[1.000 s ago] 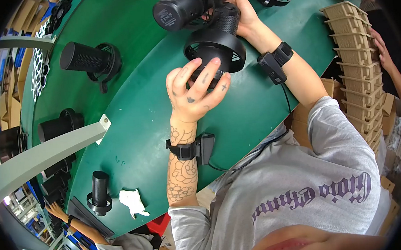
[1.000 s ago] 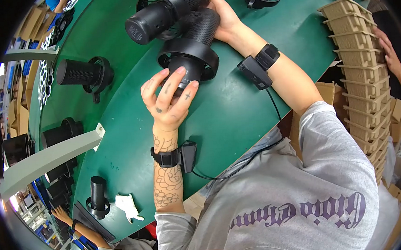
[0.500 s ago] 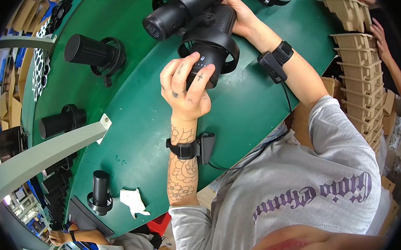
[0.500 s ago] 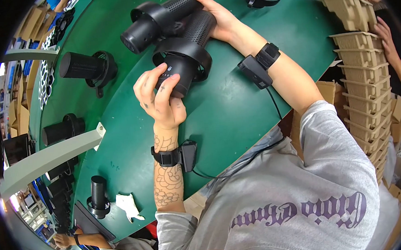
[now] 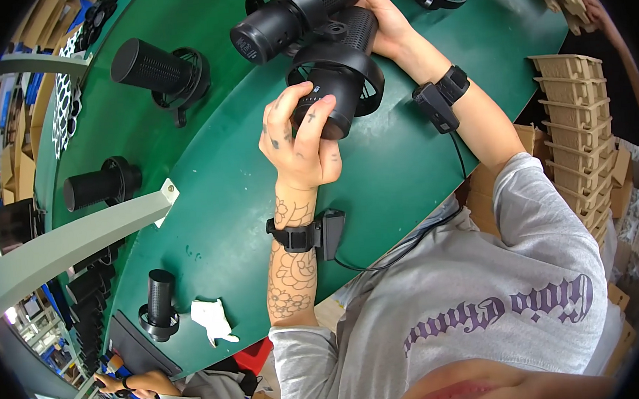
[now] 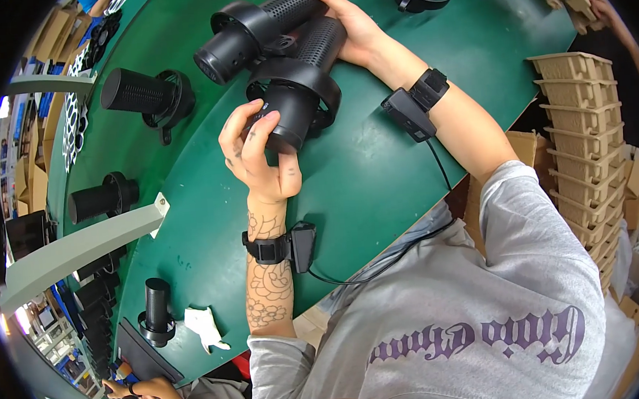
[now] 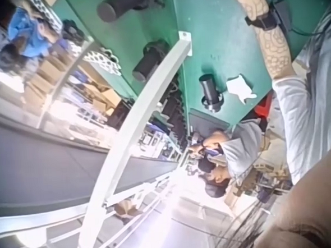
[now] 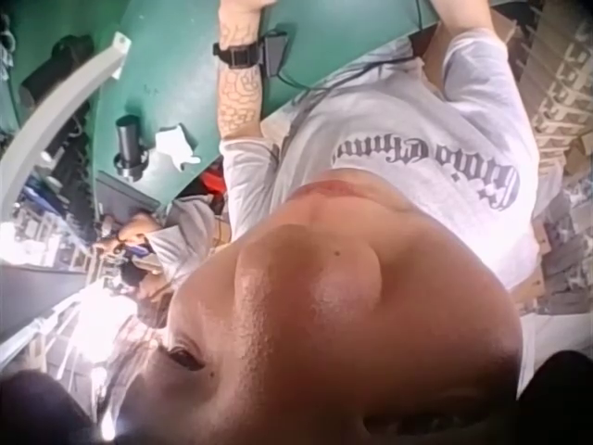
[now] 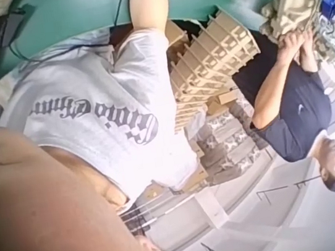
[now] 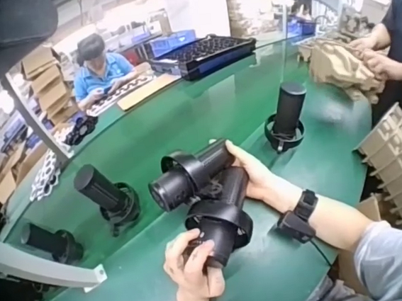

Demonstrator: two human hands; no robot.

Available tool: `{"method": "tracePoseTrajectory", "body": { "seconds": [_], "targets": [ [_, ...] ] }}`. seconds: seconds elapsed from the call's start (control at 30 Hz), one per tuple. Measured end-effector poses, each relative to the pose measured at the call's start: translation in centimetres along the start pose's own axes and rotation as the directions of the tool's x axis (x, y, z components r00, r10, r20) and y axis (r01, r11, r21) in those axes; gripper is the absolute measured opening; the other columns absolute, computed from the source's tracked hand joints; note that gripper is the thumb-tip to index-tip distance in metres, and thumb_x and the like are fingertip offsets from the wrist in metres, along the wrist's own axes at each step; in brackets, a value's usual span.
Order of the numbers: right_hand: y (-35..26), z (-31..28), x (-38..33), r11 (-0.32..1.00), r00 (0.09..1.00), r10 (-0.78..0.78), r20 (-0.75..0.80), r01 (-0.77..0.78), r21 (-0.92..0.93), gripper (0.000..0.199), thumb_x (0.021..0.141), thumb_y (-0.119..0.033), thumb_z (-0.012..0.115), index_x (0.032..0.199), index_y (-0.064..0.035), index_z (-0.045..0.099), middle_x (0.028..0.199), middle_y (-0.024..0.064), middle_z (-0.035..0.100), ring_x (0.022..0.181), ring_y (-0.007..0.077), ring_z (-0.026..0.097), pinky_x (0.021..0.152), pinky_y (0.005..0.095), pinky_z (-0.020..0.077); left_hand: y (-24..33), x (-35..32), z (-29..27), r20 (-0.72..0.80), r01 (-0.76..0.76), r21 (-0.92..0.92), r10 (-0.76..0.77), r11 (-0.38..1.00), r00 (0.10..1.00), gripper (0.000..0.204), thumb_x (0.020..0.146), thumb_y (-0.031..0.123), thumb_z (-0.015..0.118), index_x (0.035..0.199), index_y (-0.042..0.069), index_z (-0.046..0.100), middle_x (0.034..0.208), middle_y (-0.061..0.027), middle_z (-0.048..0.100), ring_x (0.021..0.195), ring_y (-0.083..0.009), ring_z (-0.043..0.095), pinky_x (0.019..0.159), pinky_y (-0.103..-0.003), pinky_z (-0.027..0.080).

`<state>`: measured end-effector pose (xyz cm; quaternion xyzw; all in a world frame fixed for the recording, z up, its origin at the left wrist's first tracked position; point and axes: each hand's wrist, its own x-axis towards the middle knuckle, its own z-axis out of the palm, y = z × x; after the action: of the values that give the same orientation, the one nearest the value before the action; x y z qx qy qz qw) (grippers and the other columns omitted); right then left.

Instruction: The person picks up a microphone and its shock mount, fits the microphone into the mount, and rotates it by hand before placing the assembly back on the table and repeating the process.

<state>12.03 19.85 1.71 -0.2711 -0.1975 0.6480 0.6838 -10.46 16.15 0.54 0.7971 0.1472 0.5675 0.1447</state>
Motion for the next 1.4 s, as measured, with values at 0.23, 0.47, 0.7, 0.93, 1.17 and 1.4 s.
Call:
{"method": "tracePoseTrajectory", "body": {
  "seconds": [0.23, 0.47, 0.7, 0.93, 1.17, 1.4],
  "targets": [
    [-0.2, -0.4, 0.0, 0.995, 0.997, -0.052, 0.058, 0.047, 0.084, 0.048, 0.096, -0.039, 0.054, 0.136, -0.0137, 0.046, 0.127, 0.0118, 0.056, 0.113, 0.0265, 0.056, 0.1, 0.0446, 0.0444, 0.3, 0.3, -0.1, 0.092, -0.188, 0.22, 0.172, 0.957, 0.981, 0.032, 0.07, 0.014, 0.063, 0.1, 0.026, 0.068, 0.119, -0.0035, 0.06, 0.098, -0.0263, 0.053, 0.076, -0.035, 0.05],
    [-0.4, -0.5, -0.4, 0.998, 0.998, -0.024, 0.057, 0.021, 0.064, 0.048, 0.096, -0.039, 0.054, 0.137, -0.015, 0.046, 0.128, 0.0116, 0.056, 0.113, 0.0267, 0.057, 0.099, 0.0456, 0.0454, 0.7, 0.2, 0.5, 0.097, -0.32, 0.296, 0.305, 0.9, 0.947, 0.038, 0.068, 0.02, 0.075, 0.097, 0.039, 0.062, 0.12, 0.0074, 0.061, 0.101, -0.0238, 0.048, 0.075, -0.034, 0.043],
    [-0.3, 0.1, -0.4, 0.993, 0.997, -0.028, 0.075, 0.02, 0.112, 0.049, 0.096, -0.042, 0.052, 0.135, -0.0131, 0.048, 0.127, 0.012, 0.058, 0.114, 0.0255, 0.058, 0.099, 0.0455, 0.0471, 1.6, 0.3, 0.9, 0.099, -0.361, 0.288, 0.347, 0.887, 0.932, 0.043, 0.071, 0.015, 0.075, 0.102, 0.044, 0.066, 0.118, 0.0071, 0.059, 0.094, -0.0189, 0.05, 0.079, -0.032, 0.041],
    [-1.2, -5.5, 1.6, 0.976, 0.865, -0.013, 0.501, -0.098, 0.194, 0.053, 0.095, -0.049, 0.048, 0.128, -0.0076, 0.052, 0.119, 0.0122, 0.064, 0.098, 0.0213, 0.066, 0.086, 0.0389, 0.0551, 1.8, 0.8, 1.2, 0.133, -0.359, 0.328, 0.334, 0.874, 0.933, 0.048, 0.07, 0.012, 0.075, 0.104, 0.045, 0.066, 0.116, 0.0074, 0.058, 0.092, -0.0162, 0.05, 0.078, -0.032, 0.04],
    [-1.5, -2.6, 0.2, 0.973, 0.972, -0.211, 0.102, 0.2, 0.113, 0.048, 0.091, -0.036, 0.059, 0.133, -0.0146, 0.047, 0.11, 0.013, 0.061, 0.076, 0.0234, 0.065, 0.057, 0.0349, 0.058, -0.5, 0.0, 0.9, -0.06, -0.093, 0.26, 0.112, 0.961, 0.992, 0.047, 0.078, 0.002, 0.063, 0.12, 0.024, 0.059, 0.125, -0.0054, 0.053, 0.108, -0.0234, 0.048, 0.083, -0.035, 0.042],
    [-8.8, 9.1, -9.1, 0.352, 0.841, -0.494, 0.223, 0.427, -0.833, 0.059, 0.084, -0.005, 0.067, 0.138, -0.0072, 0.042, 0.121, 0.0114, 0.051, 0.085, 0.0222, 0.064, 0.064, 0.0327, 0.0594, -1.0, -0.2, -0.1, -0.107, 0.397, 0.082, -0.388, 0.914, 0.915, 0.059, 0.074, -0.008, 0.05, 0.132, 0.002, 0.044, 0.132, -0.0144, 0.044, 0.102, -0.023, 0.05, 0.083, -0.034, 0.043]
  ]
}}
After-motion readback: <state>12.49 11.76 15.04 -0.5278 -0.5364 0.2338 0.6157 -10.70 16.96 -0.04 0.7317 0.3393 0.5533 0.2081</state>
